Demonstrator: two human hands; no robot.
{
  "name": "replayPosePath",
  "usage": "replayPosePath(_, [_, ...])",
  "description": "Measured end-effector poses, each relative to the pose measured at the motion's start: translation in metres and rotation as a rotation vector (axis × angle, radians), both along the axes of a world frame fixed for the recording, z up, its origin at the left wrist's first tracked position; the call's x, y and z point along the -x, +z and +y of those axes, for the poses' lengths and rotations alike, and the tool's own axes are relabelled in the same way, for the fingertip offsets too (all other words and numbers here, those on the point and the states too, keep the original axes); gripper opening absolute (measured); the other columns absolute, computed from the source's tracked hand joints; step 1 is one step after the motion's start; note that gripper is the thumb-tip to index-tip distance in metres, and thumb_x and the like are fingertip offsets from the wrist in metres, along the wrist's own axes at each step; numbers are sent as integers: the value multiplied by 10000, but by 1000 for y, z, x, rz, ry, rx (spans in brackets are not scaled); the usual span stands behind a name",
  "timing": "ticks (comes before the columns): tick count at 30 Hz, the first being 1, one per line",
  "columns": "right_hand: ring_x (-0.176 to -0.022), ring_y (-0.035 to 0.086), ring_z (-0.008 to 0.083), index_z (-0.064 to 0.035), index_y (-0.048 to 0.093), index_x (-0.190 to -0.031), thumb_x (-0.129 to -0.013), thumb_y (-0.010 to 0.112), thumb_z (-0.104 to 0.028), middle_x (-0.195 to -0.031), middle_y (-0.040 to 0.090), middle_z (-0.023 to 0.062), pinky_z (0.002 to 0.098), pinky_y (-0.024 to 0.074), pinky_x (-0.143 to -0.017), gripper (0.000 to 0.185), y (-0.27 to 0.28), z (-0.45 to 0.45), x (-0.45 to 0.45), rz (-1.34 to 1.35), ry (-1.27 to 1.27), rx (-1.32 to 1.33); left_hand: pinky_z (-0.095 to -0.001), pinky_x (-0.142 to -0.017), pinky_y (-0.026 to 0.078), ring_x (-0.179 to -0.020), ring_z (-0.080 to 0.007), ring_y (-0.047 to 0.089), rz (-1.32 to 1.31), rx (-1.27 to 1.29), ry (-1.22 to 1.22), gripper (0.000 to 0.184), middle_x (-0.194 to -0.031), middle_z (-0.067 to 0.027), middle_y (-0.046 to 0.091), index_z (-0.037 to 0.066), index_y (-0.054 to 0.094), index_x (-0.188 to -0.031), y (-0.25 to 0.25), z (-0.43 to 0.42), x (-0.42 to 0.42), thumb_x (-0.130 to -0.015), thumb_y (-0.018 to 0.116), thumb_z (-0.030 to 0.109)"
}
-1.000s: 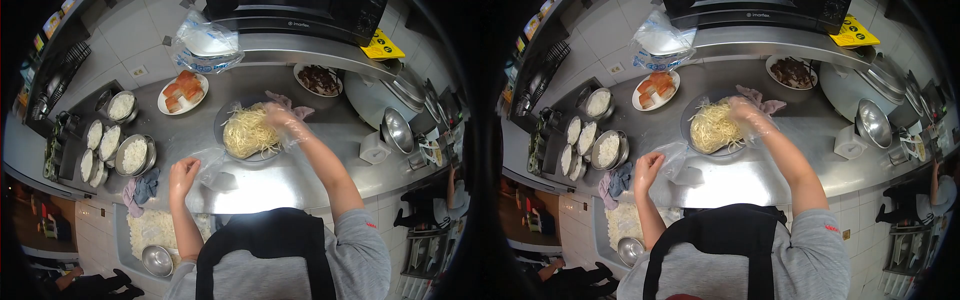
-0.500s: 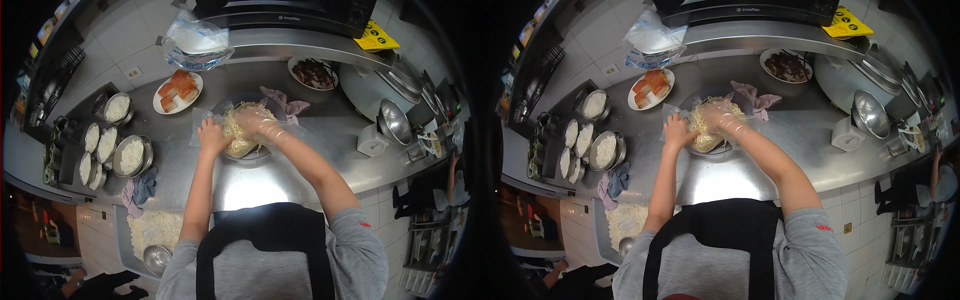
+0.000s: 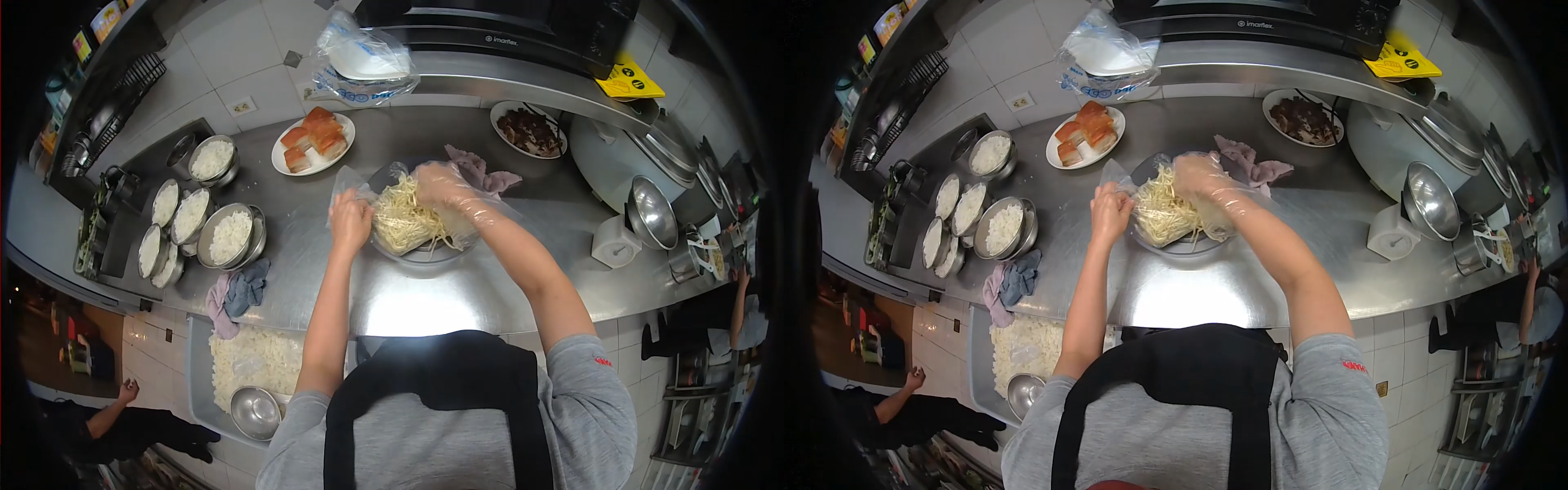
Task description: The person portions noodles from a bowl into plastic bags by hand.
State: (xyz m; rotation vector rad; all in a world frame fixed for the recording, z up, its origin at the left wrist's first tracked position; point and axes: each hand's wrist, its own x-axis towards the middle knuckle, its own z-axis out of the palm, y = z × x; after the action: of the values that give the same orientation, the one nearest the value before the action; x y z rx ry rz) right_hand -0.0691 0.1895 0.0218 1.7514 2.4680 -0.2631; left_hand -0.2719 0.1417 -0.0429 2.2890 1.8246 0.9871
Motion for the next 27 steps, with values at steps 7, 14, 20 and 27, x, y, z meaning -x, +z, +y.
replayPosePath(7, [-1064, 563, 351, -23, 646, -1043, -630, 694, -197, -1092, 608, 223, 367, 424, -936, 450, -6, -18, -40, 792, -73, -76, -418, -795, 390, -996, -297, 511, -26, -46, 108, 118, -1062, -124, 578, 41, 683, -760, -1, -20, 13, -733, 683, 156])
replayPosePath(14, [-951, 630, 326, 27, 653, -986, -614, 723, -215, -964, 649, 225, 397, 502, -816, 450, -60, 27, -35, 590, -160, -48, -420, -784, 417, -922, -330, 527, -83, -101, 46, 147, -1000, -139, 580, 32, 682, -817, -12, -21, 34, -752, 680, 164])
replayPosePath(20, [-1031, 523, 295, -39, 634, -981, -640, 652, -145, -1033, 594, 124, 489, 380, -870, 358, -20, -57, 6, 213, 98, -592, -324, -691, 414, -727, -244, 502, -392, -75, -232, 157, -812, -123, 513, -27, 582, -789, -26, 6, 21, -861, 575, 112])
replayPosePath(27, [-949, 545, 367, -3, 591, -967, -690, 627, -256, -990, 573, 206, 465, 432, -838, 377, -14, -85, 16, 885, 5, -593, -246, -706, 374, -761, -126, 465, -707, 80, -462, 192, -846, -49, 471, -45, 546, -778, 17, 34, -4, -911, 527, 93])
